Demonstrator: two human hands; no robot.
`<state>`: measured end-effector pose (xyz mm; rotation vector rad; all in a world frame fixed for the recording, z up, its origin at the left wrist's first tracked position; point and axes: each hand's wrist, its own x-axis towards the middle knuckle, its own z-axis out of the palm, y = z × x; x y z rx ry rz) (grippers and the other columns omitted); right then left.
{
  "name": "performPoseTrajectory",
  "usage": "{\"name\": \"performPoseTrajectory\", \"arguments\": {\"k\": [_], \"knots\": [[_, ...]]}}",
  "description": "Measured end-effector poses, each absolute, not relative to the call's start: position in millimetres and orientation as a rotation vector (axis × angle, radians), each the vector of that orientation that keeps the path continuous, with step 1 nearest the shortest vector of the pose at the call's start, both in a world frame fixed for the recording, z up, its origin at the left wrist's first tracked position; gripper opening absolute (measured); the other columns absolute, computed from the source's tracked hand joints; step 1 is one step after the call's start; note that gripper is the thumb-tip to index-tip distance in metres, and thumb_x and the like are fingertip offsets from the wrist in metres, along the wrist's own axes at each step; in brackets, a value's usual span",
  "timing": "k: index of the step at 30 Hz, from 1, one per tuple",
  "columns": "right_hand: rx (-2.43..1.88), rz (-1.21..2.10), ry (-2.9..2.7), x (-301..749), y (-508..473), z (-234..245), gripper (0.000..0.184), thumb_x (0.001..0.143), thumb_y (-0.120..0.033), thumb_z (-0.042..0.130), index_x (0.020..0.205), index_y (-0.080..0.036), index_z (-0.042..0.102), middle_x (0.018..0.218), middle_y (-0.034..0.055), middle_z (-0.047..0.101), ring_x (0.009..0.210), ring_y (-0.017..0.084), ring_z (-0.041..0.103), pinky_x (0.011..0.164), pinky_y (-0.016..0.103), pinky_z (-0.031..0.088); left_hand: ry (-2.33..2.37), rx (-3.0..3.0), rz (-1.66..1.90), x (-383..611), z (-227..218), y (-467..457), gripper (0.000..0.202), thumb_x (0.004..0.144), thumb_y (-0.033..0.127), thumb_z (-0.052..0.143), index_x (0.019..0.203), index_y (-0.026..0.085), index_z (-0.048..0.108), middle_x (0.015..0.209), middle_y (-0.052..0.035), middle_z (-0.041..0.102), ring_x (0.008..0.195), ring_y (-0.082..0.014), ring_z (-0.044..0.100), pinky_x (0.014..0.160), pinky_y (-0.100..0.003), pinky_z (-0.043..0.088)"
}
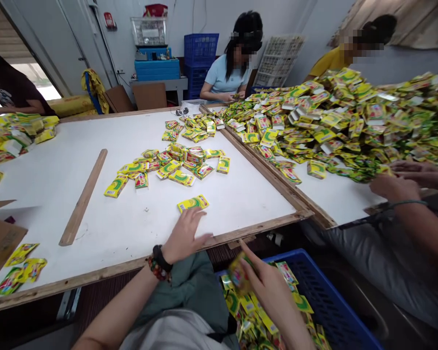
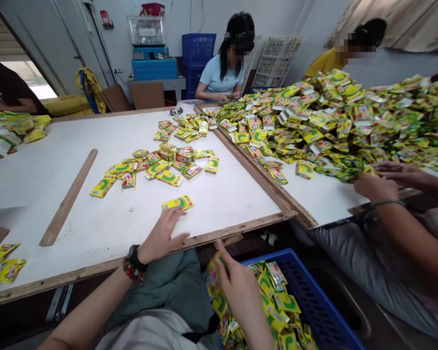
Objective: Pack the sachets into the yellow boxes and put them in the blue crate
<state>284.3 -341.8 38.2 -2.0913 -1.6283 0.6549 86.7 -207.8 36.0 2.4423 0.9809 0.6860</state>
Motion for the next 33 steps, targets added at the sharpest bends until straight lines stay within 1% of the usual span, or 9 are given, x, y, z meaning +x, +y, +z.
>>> {"name": "performPoseTrajectory", "arguments": {"k": [4,8,12,16,20,22,25,29,33], "knots": [[-2.175,0.462,-1.7,319,-366,13,0.049,0.082,-0.045,0.054,0.122,-0.018,0.066,0.113,0.0168,0.07,0.11,0.039,0.063,0.084,0.05,0.053,1.361,2.541,0.337,100,38,-157,0.04,0.078,0.019,0.066,0.115,0.013,0.051,0.12,-0.0175,0.055,0.11,-0.0318,0.051,0.092,-0.048,0.045],[-1.819,0.636,-1.657,297,-349,10,0.046,0.086,-0.041,0.054,0.127,-0.022,0.062,0.132,0.011,0.06,0.125,0.03,0.053,0.097,0.047,0.049,1.333,2.539,0.222,104,35,-128,0.021,0.077,0.004,0.056,0.096,0.012,0.058,0.096,-0.0146,0.064,0.097,-0.0296,0.059,0.085,-0.043,0.047],[-1.6,0.721,-1.479,265,-317,25,0.046,0.087,-0.04,0.056,0.129,-0.02,0.06,0.131,0.0125,0.061,0.121,0.028,0.057,0.102,0.047,0.045,1.243,2.503,0.309,85,46,-148,0.028,0.083,0.009,0.046,0.109,0.017,0.052,0.099,-0.0082,0.065,0.091,-0.0226,0.062,0.082,-0.034,0.047],[-1.442,0.882,-1.208,238,-295,39,0.049,0.088,-0.044,0.055,0.129,-0.018,0.059,0.118,0.012,0.069,0.104,0.026,0.066,0.093,0.042,0.05,1.027,2.113,0.831,72,45,-205,0.036,0.089,0.019,0.033,0.124,0.019,0.039,0.105,-0.0063,0.063,0.09,-0.0187,0.061,0.082,-0.031,0.048],[-1.246,1.065,-1.138,216,-285,48,0.038,0.088,-0.046,0.054,0.104,-0.017,0.072,0.091,0.0046,0.074,0.082,0.02,0.065,0.077,0.031,0.052,1.04,1.849,1.059,81,25,-249,0.065,0.082,0.043,0.054,0.134,0.017,0.025,0.117,-0.0112,0.057,0.096,-0.0225,0.059,0.083,-0.035,0.048],[-1.248,1.084,-1.09,209,-284,48,0.037,0.087,-0.048,0.055,0.084,-0.016,0.073,0.075,0.002,0.07,0.071,0.017,0.06,0.069,0.027,0.05,1.136,1.794,1.082,87,15,-257,0.076,0.075,0.042,0.064,0.134,0.017,0.024,0.117,-0.0117,0.057,0.094,-0.0229,0.059,0.081,-0.036,0.049],[-1.29,1.124,-0.942,205,-282,41,0.039,0.083,-0.049,0.057,0.066,-0.015,0.068,0.061,0.0001,0.061,0.061,0.015,0.053,0.06,0.025,0.046,1.208,1.798,1.04,92,6,-259,0.072,0.075,0.035,0.064,0.134,0.02,0.024,0.107,-0.0075,0.06,0.08,-0.0191,0.061,0.073,-0.033,0.049],[-1.209,1.293,-0.771,205,-278,39,0.023,0.075,-0.039,0.063,0.082,-0.018,0.068,0.072,-0.0004,0.064,0.069,0.017,0.057,0.067,0.026,0.048,1.186,1.92,1.083,89,-2,-258,0.061,0.075,0.032,0.062,0.126,0.024,0.03,0.108,-0.0067,0.059,0.08,-0.0187,0.061,0.071,-0.033,0.049],[-1.194,1.409,-0.796,207,-278,47,0.024,0.068,-0.031,0.066,0.09,-0.021,0.062,0.076,-0.0018,0.063,0.07,0.016,0.058,0.066,0.025,0.047,1.067,2.11,1.177,87,-12,-257,0.051,0.073,0.029,0.06,0.116,0.025,0.032,0.108,-0.0065,0.059,0.083,-0.0191,0.062,0.069,-0.032,0.048]]}}
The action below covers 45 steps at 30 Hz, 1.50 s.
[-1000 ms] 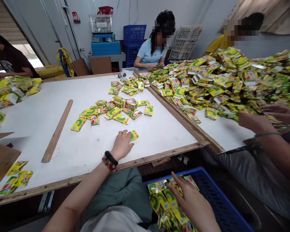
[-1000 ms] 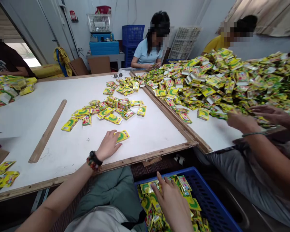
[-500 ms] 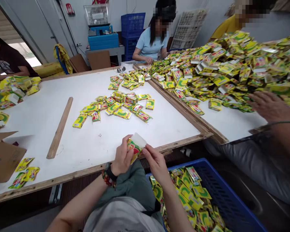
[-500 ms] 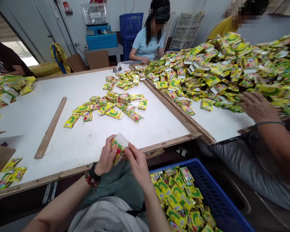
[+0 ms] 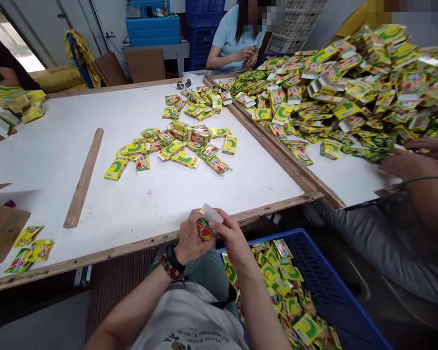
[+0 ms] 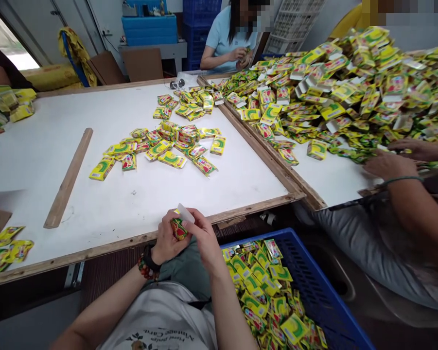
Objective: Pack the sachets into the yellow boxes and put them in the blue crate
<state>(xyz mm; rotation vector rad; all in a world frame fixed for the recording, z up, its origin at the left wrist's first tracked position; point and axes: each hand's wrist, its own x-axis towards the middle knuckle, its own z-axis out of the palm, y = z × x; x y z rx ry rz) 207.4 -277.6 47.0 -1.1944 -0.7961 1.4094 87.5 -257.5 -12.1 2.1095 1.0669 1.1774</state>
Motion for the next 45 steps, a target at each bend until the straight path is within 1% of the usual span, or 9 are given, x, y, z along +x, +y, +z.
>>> {"name": "performPoseTrajectory", "arguments": {"k": [6,11,15,19,22,28,32,38,45], "knots": [[-1.199,1.411,-0.811,207,-279,52,0.029,0.066,-0.025,0.067,0.09,-0.024,0.05,0.072,-0.0062,0.056,0.061,0.011,0.052,0.056,0.02,0.042,0.854,2.382,1.27,87,-22,-255,0.052,0.075,0.03,0.056,0.12,0.025,0.03,0.12,-0.0121,0.055,0.089,-0.0231,0.064,0.069,-0.034,0.05],[-1.226,1.33,-0.849,216,-278,45,0.026,0.066,-0.021,0.069,0.089,-0.022,0.056,0.074,-0.0054,0.06,0.062,0.012,0.055,0.056,0.02,0.044,0.872,2.371,1.086,90,-11,-253,0.06,0.073,0.029,0.056,0.125,0.024,0.027,0.122,-0.0119,0.054,0.092,-0.024,0.064,0.07,-0.034,0.05],[-1.307,1.143,-0.991,219,-285,38,0.027,0.079,-0.032,0.064,0.102,-0.019,0.069,0.097,0.0039,0.072,0.09,0.021,0.066,0.079,0.031,0.053,0.95,2.277,1.05,95,-5,-253,0.056,0.07,0.03,0.058,0.117,0.025,0.03,0.114,-0.0089,0.055,0.088,-0.0233,0.064,0.07,-0.034,0.049],[-1.288,0.953,-1.306,213,-296,34,0.04,0.091,-0.038,0.05,0.126,-0.023,0.062,0.121,0.0067,0.068,0.112,0.026,0.062,0.095,0.041,0.049,0.973,2.198,1.192,96,-4,-256,0.058,0.071,0.034,0.057,0.118,0.024,0.025,0.103,-0.0066,0.056,0.072,-0.0203,0.062,0.06,-0.031,0.046],[-1.263,0.79,-1.462,209,-297,34,0.041,0.089,-0.036,0.054,0.128,-0.025,0.06,0.121,0.006,0.068,0.108,0.025,0.065,0.091,0.039,0.051,1.081,2.205,1.082,94,-4,-257,0.057,0.074,0.035,0.055,0.121,0.021,0.025,0.091,-0.004,0.057,0.062,-0.019,0.058,0.052,-0.029,0.039],[-1.424,0.797,-1.338,207,-289,38,0.039,0.093,-0.032,0.05,0.128,-0.019,0.059,0.102,0.0029,0.075,0.078,0.019,0.071,0.067,0.028,0.055,1.158,2.2,0.959,97,-3,-257,0.05,0.074,0.035,0.053,0.118,0.02,0.033,0.094,-0.0056,0.057,0.069,-0.0207,0.061,0.055,-0.03,0.041],[-1.436,0.874,-1.426,210,-288,46,0.038,0.094,-0.034,0.047,0.127,-0.02,0.061,0.106,0.0037,0.074,0.083,0.02,0.07,0.072,0.03,0.055,1.19,2.173,0.956,98,-9,-256,0.054,0.072,0.041,0.056,0.117,0.019,0.035,0.089,-0.0047,0.058,0.064,-0.0214,0.06,0.052,-0.031,0.041],[-1.492,0.604,-1.866,207,-292,54,0.052,0.095,-0.035,0.045,0.143,-0.017,0.042,0.105,0.0145,0.071,0.092,0.025,0.067,0.078,0.034,0.054,1.215,2.118,0.906,91,-12,-256,0.055,0.075,0.034,0.054,0.122,0.018,0.031,0.092,-0.0082,0.06,0.064,-0.0222,0.058,0.053,-0.032,0.039],[-1.431,0.941,-1.475,216,-298,47,0.051,0.093,-0.037,0.05,0.141,-0.021,0.045,0.11,0.0036,0.071,0.087,0.019,0.066,0.08,0.033,0.054,1.114,1.97,1.004,93,3,-255,0.044,0.07,0.035,0.06,0.105,0.021,0.038,0.073,0.0033,0.05,0.055,-0.0142,0.047,0.053,-0.026,0.034]]}}
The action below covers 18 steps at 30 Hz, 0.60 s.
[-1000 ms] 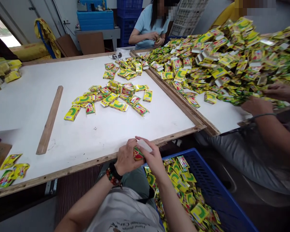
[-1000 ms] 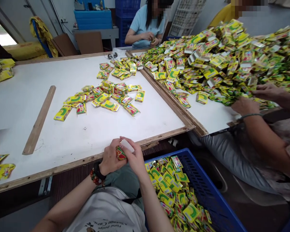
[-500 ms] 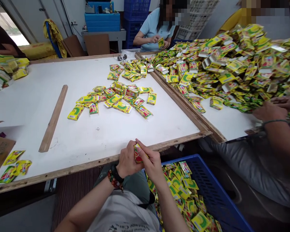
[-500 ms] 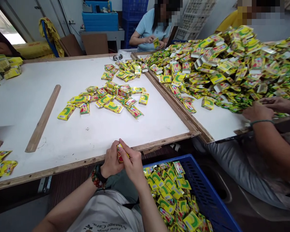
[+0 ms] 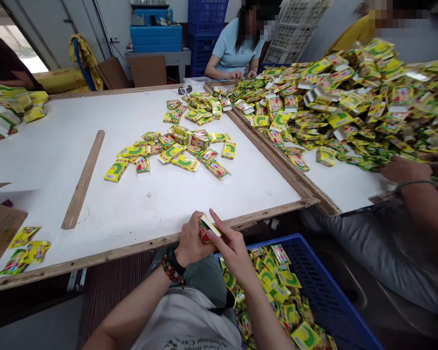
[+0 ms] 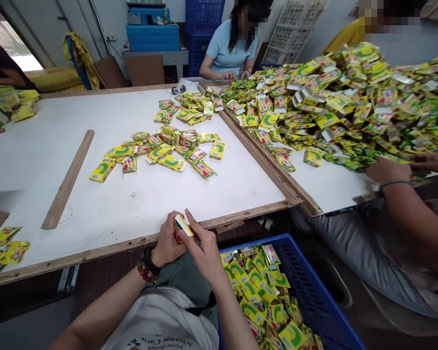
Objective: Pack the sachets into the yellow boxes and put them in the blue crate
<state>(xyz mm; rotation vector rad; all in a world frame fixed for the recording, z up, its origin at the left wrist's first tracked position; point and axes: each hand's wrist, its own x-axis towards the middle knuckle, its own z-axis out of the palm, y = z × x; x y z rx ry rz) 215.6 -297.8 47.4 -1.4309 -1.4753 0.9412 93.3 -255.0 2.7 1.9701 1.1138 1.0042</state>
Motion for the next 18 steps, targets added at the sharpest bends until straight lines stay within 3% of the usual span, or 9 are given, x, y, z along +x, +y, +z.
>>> {"name": "performPoseTrajectory", "arguments": {"k": [4,11,15,18], "knots": [[-1.419,1.049,-1.281,217,-299,48,0.046,0.09,-0.039,0.054,0.13,-0.017,0.058,0.11,0.0043,0.072,0.095,0.024,0.066,0.086,0.037,0.052,1.067,1.971,1.041,91,1,-256,0.047,0.067,0.034,0.063,0.106,0.021,0.039,0.072,0.0048,0.05,0.055,-0.0129,0.046,0.053,-0.025,0.033],[-1.297,1.345,-1.205,220,-289,62,0.051,0.079,-0.031,0.067,0.128,-0.02,0.06,0.119,0.0057,0.069,0.111,0.025,0.063,0.099,0.042,0.046,0.957,2.026,1.161,87,-11,-256,0.056,0.066,0.037,0.062,0.115,0.021,0.039,0.082,0.0009,0.057,0.06,-0.014,0.051,0.054,-0.026,0.038],[-1.293,1.39,-1.254,220,-286,72,0.051,0.077,-0.025,0.065,0.128,-0.021,0.06,0.119,0.0062,0.069,0.111,0.024,0.063,0.101,0.041,0.045,0.949,2.059,1.205,86,-17,-257,0.061,0.067,0.039,0.06,0.12,0.021,0.036,0.085,-0.0006,0.058,0.059,-0.0145,0.052,0.056,-0.028,0.041],[-1.316,1.37,-1.35,219,-286,76,0.054,0.077,-0.02,0.062,0.13,-0.021,0.058,0.114,0.0066,0.071,0.099,0.022,0.066,0.092,0.039,0.05,0.946,2.091,1.233,84,-24,-257,0.063,0.068,0.042,0.06,0.122,0.021,0.034,0.091,-0.0036,0.06,0.068,-0.0181,0.058,0.062,-0.032,0.045]]}}
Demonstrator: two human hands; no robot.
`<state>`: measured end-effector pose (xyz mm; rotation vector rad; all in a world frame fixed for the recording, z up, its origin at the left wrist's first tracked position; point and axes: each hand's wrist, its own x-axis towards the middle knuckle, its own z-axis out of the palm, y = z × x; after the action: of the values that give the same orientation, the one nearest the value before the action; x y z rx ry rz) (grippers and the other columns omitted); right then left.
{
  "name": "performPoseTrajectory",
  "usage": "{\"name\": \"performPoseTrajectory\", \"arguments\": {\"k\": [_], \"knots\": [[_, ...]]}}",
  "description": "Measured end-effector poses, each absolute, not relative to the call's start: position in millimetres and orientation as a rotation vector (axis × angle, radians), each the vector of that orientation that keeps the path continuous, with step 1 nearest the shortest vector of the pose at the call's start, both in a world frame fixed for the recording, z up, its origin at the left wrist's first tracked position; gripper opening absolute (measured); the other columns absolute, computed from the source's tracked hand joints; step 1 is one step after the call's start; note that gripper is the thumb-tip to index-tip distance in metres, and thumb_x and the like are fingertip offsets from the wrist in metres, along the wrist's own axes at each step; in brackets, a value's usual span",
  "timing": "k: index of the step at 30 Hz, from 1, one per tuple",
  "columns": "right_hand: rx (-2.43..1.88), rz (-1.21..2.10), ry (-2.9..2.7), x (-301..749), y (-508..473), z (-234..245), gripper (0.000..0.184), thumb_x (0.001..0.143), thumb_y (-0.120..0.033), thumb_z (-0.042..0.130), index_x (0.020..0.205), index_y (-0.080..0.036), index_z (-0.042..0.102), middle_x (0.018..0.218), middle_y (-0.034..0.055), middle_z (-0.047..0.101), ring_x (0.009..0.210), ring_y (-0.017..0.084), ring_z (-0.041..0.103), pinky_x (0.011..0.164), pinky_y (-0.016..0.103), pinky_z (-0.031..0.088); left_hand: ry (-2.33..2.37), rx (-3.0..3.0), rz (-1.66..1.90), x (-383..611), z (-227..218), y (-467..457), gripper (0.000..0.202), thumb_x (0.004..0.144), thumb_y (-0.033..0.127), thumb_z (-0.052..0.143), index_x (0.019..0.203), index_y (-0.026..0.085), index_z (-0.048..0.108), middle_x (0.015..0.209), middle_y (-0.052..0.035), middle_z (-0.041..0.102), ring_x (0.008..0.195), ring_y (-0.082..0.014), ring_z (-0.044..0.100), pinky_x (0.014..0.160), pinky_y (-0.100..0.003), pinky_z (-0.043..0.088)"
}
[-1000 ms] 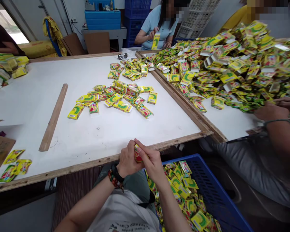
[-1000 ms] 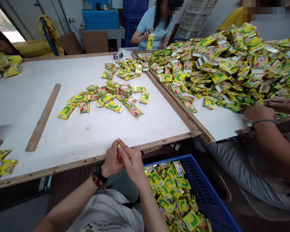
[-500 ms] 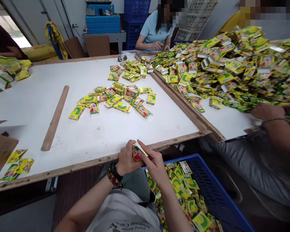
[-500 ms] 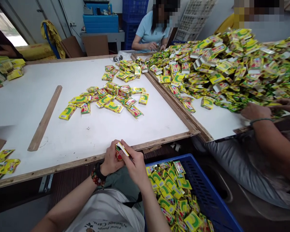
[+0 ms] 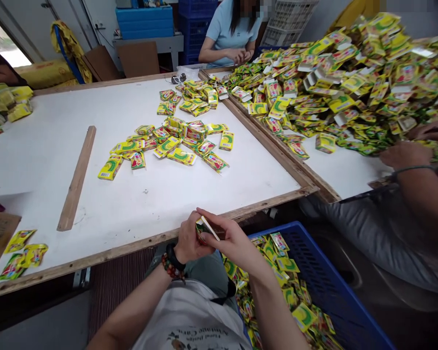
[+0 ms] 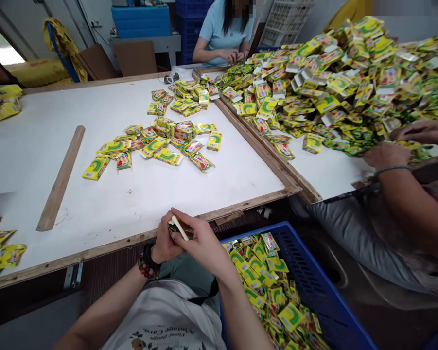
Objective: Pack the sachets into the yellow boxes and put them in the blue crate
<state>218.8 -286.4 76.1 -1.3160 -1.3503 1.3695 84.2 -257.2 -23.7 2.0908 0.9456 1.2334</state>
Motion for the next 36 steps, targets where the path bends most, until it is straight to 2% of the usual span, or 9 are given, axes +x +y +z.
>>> {"name": "performPoseTrajectory", "arguments": {"k": [9,13,16,19,22,25,30,33,36], "knots": [[-1.554,1.122,-1.403,212,-283,68,0.057,0.069,-0.008,0.054,0.124,-0.016,0.064,0.089,0.0036,0.075,0.076,0.019,0.064,0.076,0.031,0.051,0.844,2.125,1.334,92,-21,-252,0.058,0.074,0.047,0.062,0.12,0.02,0.038,0.088,-0.0035,0.057,0.067,-0.0184,0.059,0.055,-0.029,0.045],[-1.447,1.151,-1.238,212,-288,63,0.05,0.078,-0.022,0.058,0.128,-0.018,0.06,0.109,0.0044,0.073,0.09,0.022,0.066,0.082,0.033,0.052,0.755,2.105,1.414,94,-19,-251,0.062,0.079,0.047,0.062,0.127,0.023,0.03,0.111,-0.0106,0.055,0.088,-0.0215,0.061,0.066,-0.032,0.049],[-1.311,1.137,-1.232,211,-296,60,0.043,0.086,-0.035,0.057,0.125,-0.02,0.063,0.112,0.005,0.072,0.1,0.023,0.065,0.088,0.034,0.05,0.721,2.049,1.406,93,-21,-251,0.052,0.082,0.044,0.061,0.122,0.026,0.033,0.111,-0.009,0.055,0.093,-0.0211,0.06,0.068,-0.032,0.05],[-1.315,1.079,-1.28,206,-301,54,0.039,0.091,-0.038,0.05,0.121,-0.019,0.066,0.099,0.0051,0.074,0.089,0.021,0.067,0.08,0.031,0.052,0.735,2.034,1.436,94,-19,-252,0.052,0.082,0.04,0.061,0.123,0.026,0.032,0.113,-0.0084,0.055,0.099,-0.0216,0.06,0.072,-0.033,0.051],[-1.427,0.903,-1.322,200,-300,50,0.04,0.091,-0.035,0.052,0.126,-0.018,0.063,0.085,0.0032,0.074,0.07,0.016,0.064,0.066,0.025,0.051,0.795,2.014,1.403,93,-15,-253,0.068,0.08,0.038,0.062,0.134,0.022,0.023,0.129,-0.015,0.05,0.109,-0.0248,0.058,0.081,-0.038,0.051],[-1.495,0.798,-1.388,202,-295,51,0.041,0.092,-0.032,0.049,0.127,-0.016,0.061,0.079,0.0022,0.073,0.061,0.013,0.061,0.061,0.024,0.049,0.913,2.025,1.189,92,-13,-254,0.069,0.078,0.042,0.062,0.133,0.02,0.027,0.122,-0.0146,0.056,0.091,-0.0236,0.064,0.073,-0.037,0.051],[-1.473,0.904,-1.52,211,-290,57,0.04,0.094,-0.032,0.045,0.13,-0.019,0.058,0.099,0.0059,0.075,0.077,0.019,0.068,0.07,0.028,0.053,1.061,2.014,1.065,91,-12,-254,0.061,0.075,0.046,0.058,0.123,0.02,0.032,0.1,-0.0077,0.06,0.07,-0.0207,0.061,0.058,-0.032,0.045],[-1.434,0.846,-1.71,211,-293,56,0.049,0.095,-0.031,0.046,0.143,-0.021,0.042,0.126,0.0112,0.065,0.1,0.024,0.067,0.084,0.035,0.052,1.036,1.957,1.045,91,-11,-254,0.052,0.078,0.045,0.053,0.12,0.021,0.033,0.098,-0.0075,0.059,0.069,-0.0197,0.06,0.059,-0.032,0.045],[-1.467,0.704,-1.838,209,-297,53,0.057,0.096,-0.03,0.044,0.149,-0.017,0.029,0.134,0.0166,0.058,0.109,0.027,0.064,0.087,0.037,0.052,0.987,1.974,1.061,91,-10,-253,0.045,0.082,0.044,0.046,0.119,0.021,0.034,0.097,-0.0084,0.058,0.071,-0.021,0.06,0.06,-0.034,0.046]]}}
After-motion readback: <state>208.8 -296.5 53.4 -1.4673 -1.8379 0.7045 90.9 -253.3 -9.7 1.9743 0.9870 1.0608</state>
